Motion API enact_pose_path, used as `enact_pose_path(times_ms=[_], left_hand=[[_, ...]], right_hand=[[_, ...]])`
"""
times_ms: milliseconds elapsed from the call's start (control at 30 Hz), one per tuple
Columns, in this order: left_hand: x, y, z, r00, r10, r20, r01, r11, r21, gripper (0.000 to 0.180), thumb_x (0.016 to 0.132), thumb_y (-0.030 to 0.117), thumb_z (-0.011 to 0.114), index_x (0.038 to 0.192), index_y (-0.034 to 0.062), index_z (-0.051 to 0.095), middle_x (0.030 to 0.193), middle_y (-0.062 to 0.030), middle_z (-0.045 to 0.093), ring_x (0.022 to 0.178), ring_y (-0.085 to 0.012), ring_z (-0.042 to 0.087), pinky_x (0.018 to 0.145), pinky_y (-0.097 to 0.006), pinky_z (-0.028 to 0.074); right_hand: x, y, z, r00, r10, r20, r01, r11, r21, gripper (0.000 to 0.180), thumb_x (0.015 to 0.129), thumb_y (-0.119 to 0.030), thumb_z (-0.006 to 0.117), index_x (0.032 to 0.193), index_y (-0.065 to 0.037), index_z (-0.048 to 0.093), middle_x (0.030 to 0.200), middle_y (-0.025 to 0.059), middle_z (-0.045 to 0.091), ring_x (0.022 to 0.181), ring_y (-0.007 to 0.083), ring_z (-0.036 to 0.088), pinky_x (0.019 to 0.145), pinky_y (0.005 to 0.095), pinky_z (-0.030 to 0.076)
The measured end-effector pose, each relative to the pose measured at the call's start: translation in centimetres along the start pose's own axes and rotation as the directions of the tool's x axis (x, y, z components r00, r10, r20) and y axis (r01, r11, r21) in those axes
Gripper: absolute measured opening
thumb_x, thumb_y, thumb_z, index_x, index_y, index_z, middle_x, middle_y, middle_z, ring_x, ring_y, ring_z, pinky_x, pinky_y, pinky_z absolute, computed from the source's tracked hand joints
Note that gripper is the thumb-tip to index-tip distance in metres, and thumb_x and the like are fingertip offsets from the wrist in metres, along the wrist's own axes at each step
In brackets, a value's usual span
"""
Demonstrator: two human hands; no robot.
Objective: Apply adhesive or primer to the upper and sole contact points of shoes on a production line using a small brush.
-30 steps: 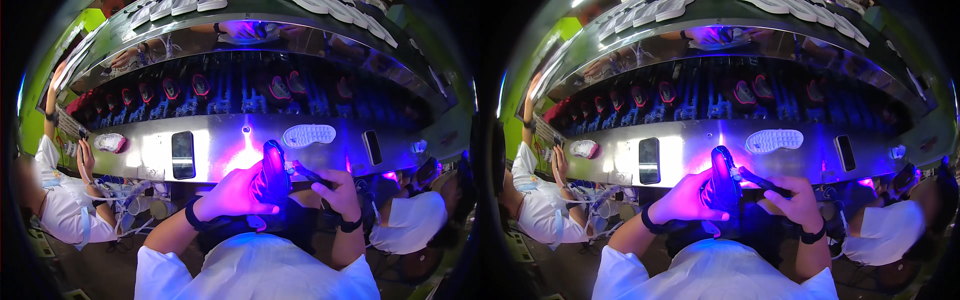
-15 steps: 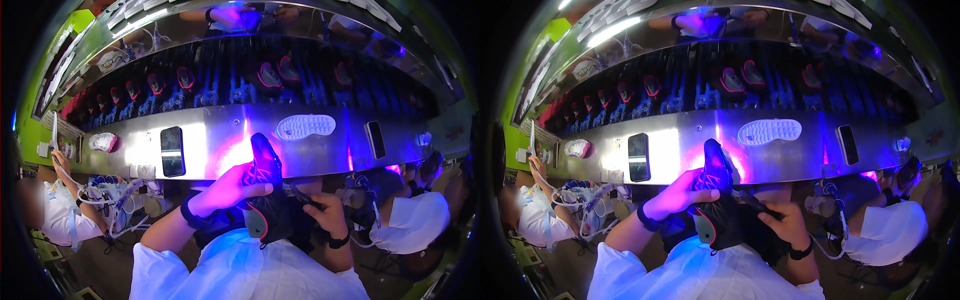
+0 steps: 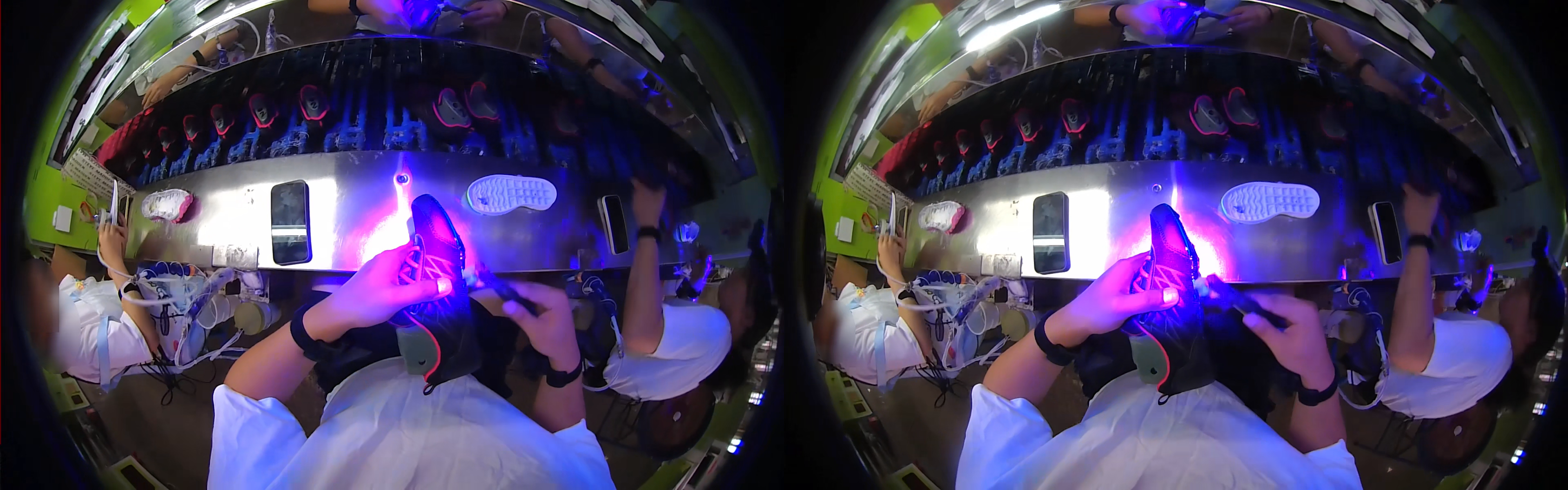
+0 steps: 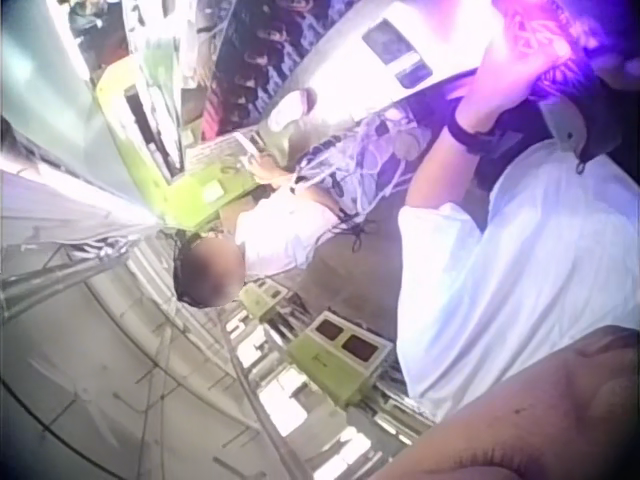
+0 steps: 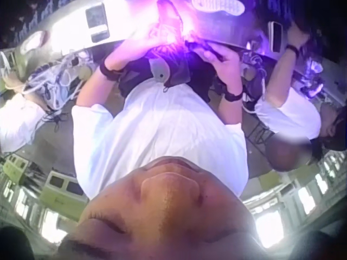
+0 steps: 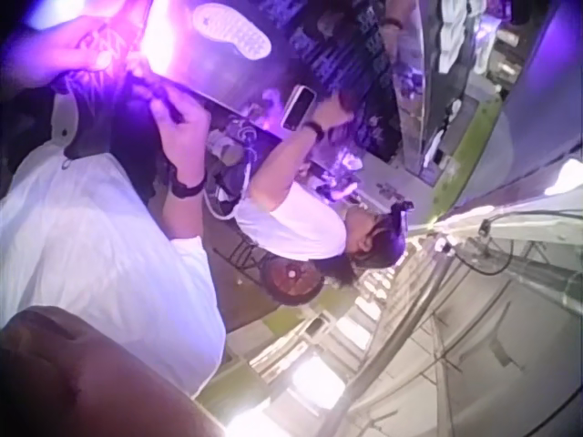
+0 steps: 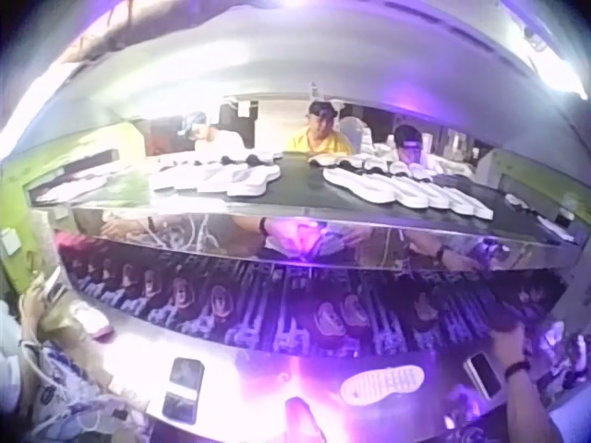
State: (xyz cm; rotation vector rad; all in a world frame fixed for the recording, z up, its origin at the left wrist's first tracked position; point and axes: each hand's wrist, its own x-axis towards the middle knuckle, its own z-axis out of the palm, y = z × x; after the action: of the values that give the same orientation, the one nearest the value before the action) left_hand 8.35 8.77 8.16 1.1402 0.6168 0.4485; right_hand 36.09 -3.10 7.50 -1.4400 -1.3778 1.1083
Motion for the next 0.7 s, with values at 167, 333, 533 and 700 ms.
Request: enact_pose_path(times_ms=[167,333,533,700], left_hand=[[-1.0,1.6,0.3,0.997,-0.048,-0.053,0.044,0.997,-0.066,0.047,0.096,0.020,0.074,0.134,-0.0005,0.056,0.117,-0.0069,0.070,0.106,-0.0148,0.068,0.096,-0.033,0.055],[-1.6,1.8,-0.2,0.998,-0.001,-0.057,-0.008,0.988,-0.152,0.049,0.095,0.018,0.075,0.135,-0.0011,0.053,0.120,-0.0089,0.069,0.109,-0.0157,0.068,0.095,-0.034,0.056],[-1.6,1.2,0.2,0.981,0.039,-0.192,-0.040,0.999,-0.003,0.056,0.094,0.018,0.077,0.138,-0.0012,0.049,0.120,-0.0096,0.067,0.109,-0.0177,0.068,0.096,-0.035,0.055],[-1.2,-0.2,0.4,0.960,-0.020,-0.280,0.022,1.000,0.004,0.061,0.092,0.022,0.079,0.138,-0.0019,0.048,0.119,-0.0108,0.067,0.108,-0.0186,0.069,0.095,-0.035,0.056]], right_hand=[[2.0,-2.0,1.7,0.996,0.004,-0.085,-0.009,0.998,-0.065,0.030,0.091,-0.009,0.077,0.119,0.000,0.073,0.099,0.0095,0.075,0.092,0.0155,0.070,0.085,0.0301,0.053],[-1.6,-1.2,0.0,0.973,0.184,0.139,-0.194,0.979,0.065,0.033,0.088,-0.009,0.081,0.118,0.003,0.073,0.106,0.0078,0.076,0.100,0.0132,0.068,0.091,0.0300,0.051],[-4.2,-0.6,-2.0,0.958,0.184,0.219,-0.177,0.983,-0.055,0.030,0.085,-0.007,0.081,0.113,0.001,0.075,0.098,0.0084,0.076,0.086,0.0138,0.068,0.078,0.0294,0.052],[-6.0,0.1,-2.1,0.986,0.088,0.142,-0.064,0.983,-0.171,0.032,0.082,-0.007,0.083,0.112,0.001,0.076,0.086,0.0102,0.072,0.075,0.0174,0.066,0.068,0.0299,0.049]])
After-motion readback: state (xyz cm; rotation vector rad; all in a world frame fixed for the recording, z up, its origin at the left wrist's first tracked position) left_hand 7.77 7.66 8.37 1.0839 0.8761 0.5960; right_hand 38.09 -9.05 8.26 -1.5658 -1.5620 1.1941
